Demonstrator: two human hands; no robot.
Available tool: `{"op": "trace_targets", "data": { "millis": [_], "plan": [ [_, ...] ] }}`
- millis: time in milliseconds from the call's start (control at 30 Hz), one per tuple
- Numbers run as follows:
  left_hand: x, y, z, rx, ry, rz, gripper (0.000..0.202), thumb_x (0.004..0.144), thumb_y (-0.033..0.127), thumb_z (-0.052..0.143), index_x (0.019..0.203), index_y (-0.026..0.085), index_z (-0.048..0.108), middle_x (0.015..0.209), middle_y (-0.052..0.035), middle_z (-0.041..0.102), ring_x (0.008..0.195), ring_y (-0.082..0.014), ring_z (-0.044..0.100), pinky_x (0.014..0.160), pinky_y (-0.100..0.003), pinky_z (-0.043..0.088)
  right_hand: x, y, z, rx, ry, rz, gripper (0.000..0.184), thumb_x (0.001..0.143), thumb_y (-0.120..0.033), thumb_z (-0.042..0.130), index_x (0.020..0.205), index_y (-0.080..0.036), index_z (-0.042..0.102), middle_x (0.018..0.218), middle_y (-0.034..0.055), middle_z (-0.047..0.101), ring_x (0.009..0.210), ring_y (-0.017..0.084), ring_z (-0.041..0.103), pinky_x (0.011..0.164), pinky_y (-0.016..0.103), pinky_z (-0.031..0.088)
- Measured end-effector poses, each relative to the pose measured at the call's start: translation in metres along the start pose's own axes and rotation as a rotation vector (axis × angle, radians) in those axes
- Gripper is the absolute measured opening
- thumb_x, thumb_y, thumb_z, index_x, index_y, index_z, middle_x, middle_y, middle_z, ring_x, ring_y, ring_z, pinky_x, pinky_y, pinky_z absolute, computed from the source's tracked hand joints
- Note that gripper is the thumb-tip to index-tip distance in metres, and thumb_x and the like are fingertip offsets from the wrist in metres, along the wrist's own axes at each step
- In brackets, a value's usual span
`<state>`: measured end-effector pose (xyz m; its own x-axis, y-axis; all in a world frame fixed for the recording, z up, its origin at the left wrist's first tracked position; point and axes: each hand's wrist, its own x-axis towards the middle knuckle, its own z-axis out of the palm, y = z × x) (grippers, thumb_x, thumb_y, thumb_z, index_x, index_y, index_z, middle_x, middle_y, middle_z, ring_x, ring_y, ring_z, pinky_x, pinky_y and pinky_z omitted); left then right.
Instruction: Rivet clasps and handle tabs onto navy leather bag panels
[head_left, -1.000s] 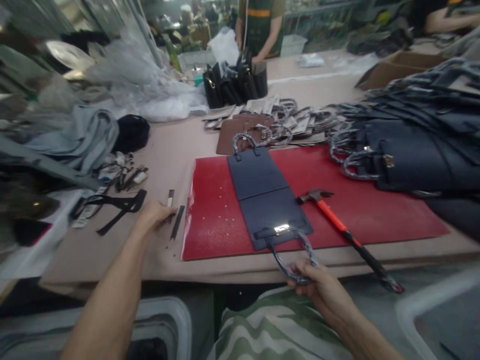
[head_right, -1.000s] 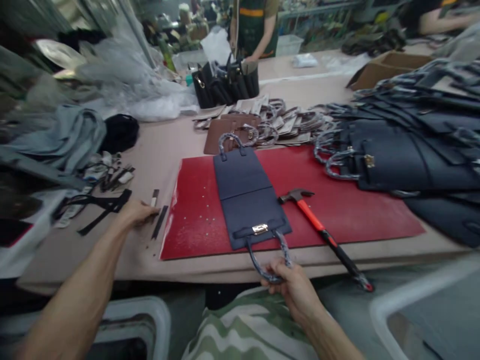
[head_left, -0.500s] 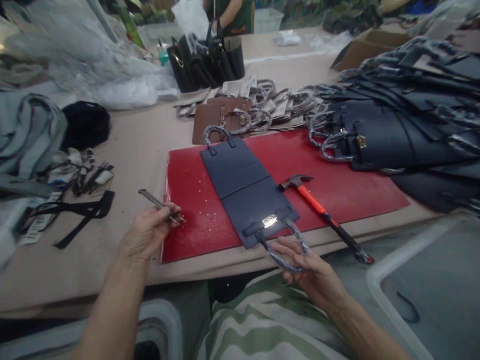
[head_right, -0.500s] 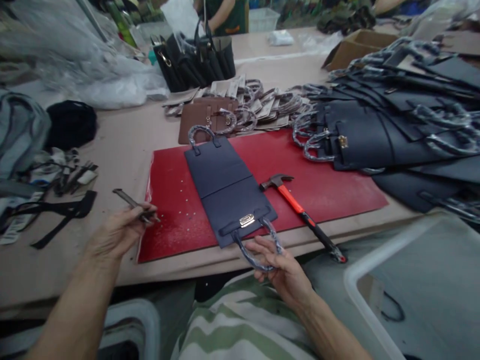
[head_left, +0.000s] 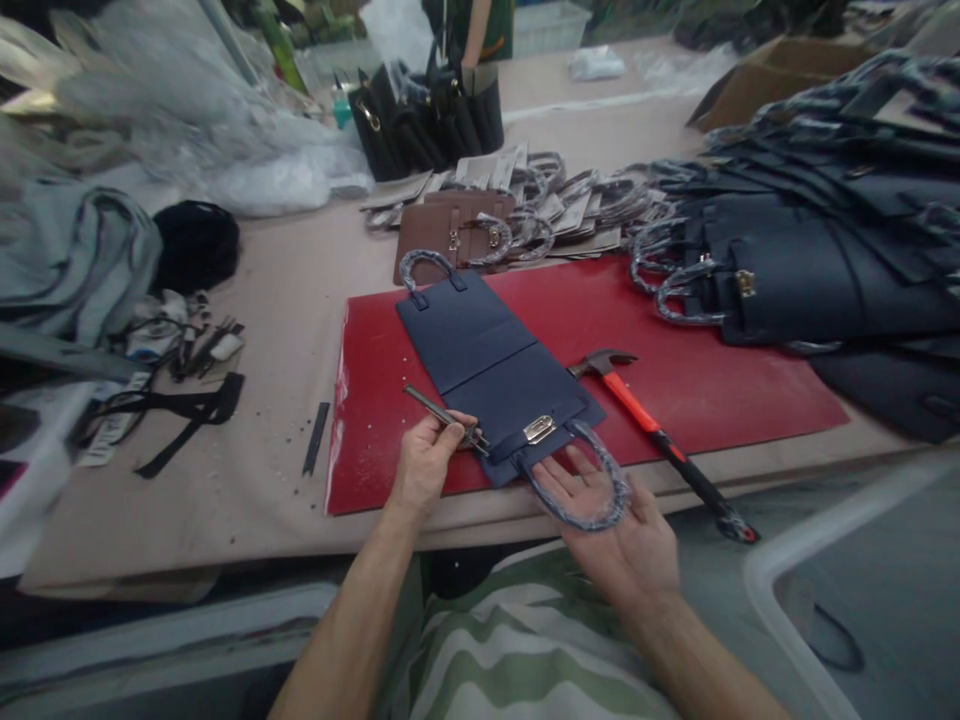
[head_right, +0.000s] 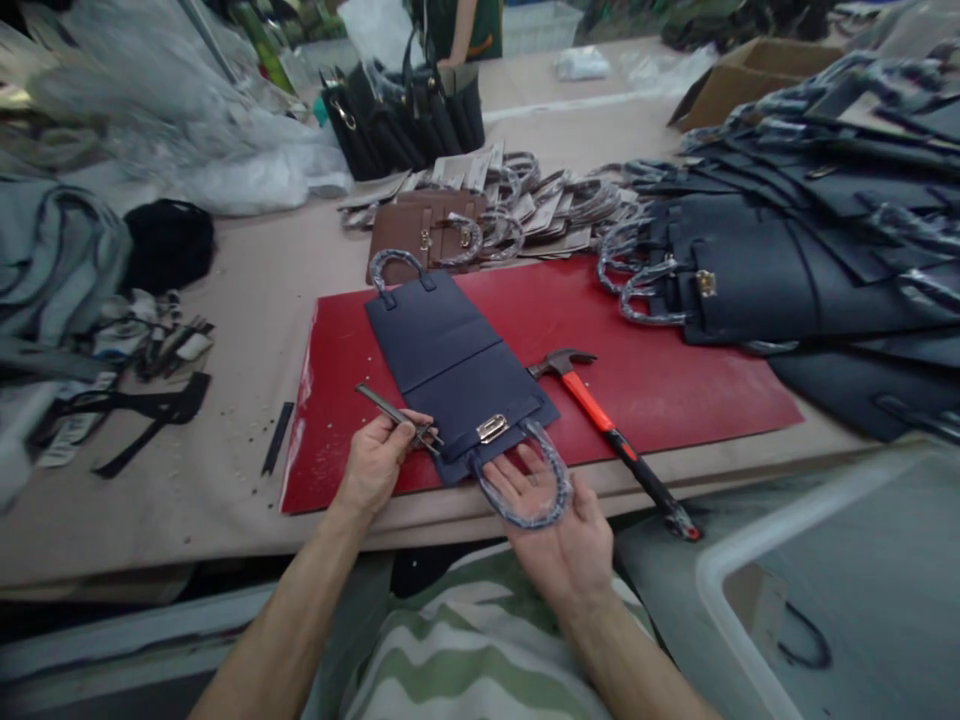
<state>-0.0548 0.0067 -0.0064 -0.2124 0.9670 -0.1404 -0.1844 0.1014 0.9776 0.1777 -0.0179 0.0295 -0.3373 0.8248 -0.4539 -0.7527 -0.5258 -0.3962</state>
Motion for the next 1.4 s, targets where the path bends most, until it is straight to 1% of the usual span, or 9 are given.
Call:
{"op": "trace_targets", "data": {
  "millis": [133,233,333,400,500,600,733,1200,1400],
  "plan": [
    [-0.001,-0.001,0.001,-0.063,0.031,-0.012,0.033,0.083,0.043,0.073,0.098,0.013,0.071,0.092,-0.0082,0.074,0.082,-0.0175,0.071,0.08,-0.028,0.058,0.01,0.006,0.001,-0.018,0.008,0.038,0.029,0.075,-0.039,0.072,0.096,-0.019,0.072,0.123,0.0124,0.068,0.126,0.028,0.057,0.114,0.046,0.039],
    [-0.003,0.003,0.003,-0.045,0.045,-0.013,0.033,0.083,0.043,0.074,0.097,0.013,0.071,0.093,-0.0086,0.075,0.081,-0.0175,0.072,0.079,-0.028,0.058,0.019,0.005,0.005,-0.209,-0.053,0.128,0.029,0.072,-0.023,0.077,0.1,-0.018,0.073,0.113,0.0095,0.071,0.108,0.023,0.065,0.092,0.033,0.055],
    [-0.005,0.008,0.005,-0.003,0.051,-0.012,0.033,0.082,0.044,0.074,0.096,0.013,0.072,0.093,-0.0088,0.075,0.081,-0.0179,0.072,0.077,-0.028,0.058,0.034,0.005,0.013,-0.396,-0.156,0.263,0.03,0.071,-0.032,0.083,0.092,-0.012,0.074,0.088,0.0085,0.072,0.079,0.019,0.068,0.064,0.027,0.056],
    [-0.007,0.012,0.006,0.012,0.052,-0.005,0.033,0.083,0.044,0.074,0.096,0.014,0.072,0.092,-0.0087,0.075,0.081,-0.0185,0.072,0.077,-0.028,0.059,0.045,0.008,0.019,-0.464,-0.19,0.323,0.034,0.069,-0.038,0.086,0.085,-0.011,0.072,0.074,0.006,0.069,0.065,0.016,0.065,0.057,0.026,0.054],
    [-0.009,0.016,0.007,0.036,0.061,0.01,0.033,0.084,0.043,0.073,0.098,0.014,0.072,0.094,-0.009,0.075,0.084,-0.0192,0.073,0.078,-0.028,0.059,0.054,0.015,0.024,-0.532,-0.136,0.331,0.032,0.069,-0.038,0.085,0.081,-0.013,0.069,0.064,0.0024,0.065,0.055,0.014,0.06,0.051,0.026,0.05],
    [-0.013,0.018,0.009,0.024,0.1,0.03,0.031,0.085,0.042,0.073,0.097,0.014,0.072,0.093,-0.0084,0.075,0.083,-0.0187,0.073,0.078,-0.027,0.059,0.053,0.021,0.026,-0.61,-0.105,0.293,0.029,0.071,-0.038,0.081,0.076,-0.013,0.068,0.062,0.0035,0.066,0.053,0.013,0.058,0.052,0.026,0.049],
    [-0.017,0.018,0.012,-0.043,0.11,0.049,0.03,0.086,0.042,0.072,0.099,0.015,0.072,0.094,-0.008,0.075,0.086,-0.0199,0.073,0.079,-0.028,0.059,0.046,0.019,0.028,-0.638,-0.156,0.254,0.03,0.072,-0.04,0.078,0.082,-0.013,0.072,0.063,0.0037,0.067,0.055,0.014,0.057,0.056,0.027,0.046],
    [-0.026,0.014,0.011,-0.091,0.121,0.07,0.029,0.083,0.042,0.074,0.1,0.018,0.073,0.104,-0.0098,0.074,0.093,-0.0258,0.074,0.083,-0.035,0.061,0.044,0.016,0.026,-0.641,-0.195,0.256,0.028,0.072,-0.042,0.078,0.067,-0.015,0.072,0.061,0.0035,0.065,0.06,0.015,0.057,0.064,0.028,0.045],
    [-0.028,0.016,0.011,-0.021,0.104,0.12,0.025,0.086,0.039,0.072,0.1,0.019,0.074,0.103,-0.0092,0.074,0.094,-0.0254,0.073,0.084,-0.035,0.061,0.045,0.016,0.025,-0.654,-0.182,0.271,0.03,0.073,-0.043,0.076,0.077,-0.013,0.074,0.065,0.0049,0.068,0.061,0.015,0.058,0.063,0.028,0.044]
  ]
}}
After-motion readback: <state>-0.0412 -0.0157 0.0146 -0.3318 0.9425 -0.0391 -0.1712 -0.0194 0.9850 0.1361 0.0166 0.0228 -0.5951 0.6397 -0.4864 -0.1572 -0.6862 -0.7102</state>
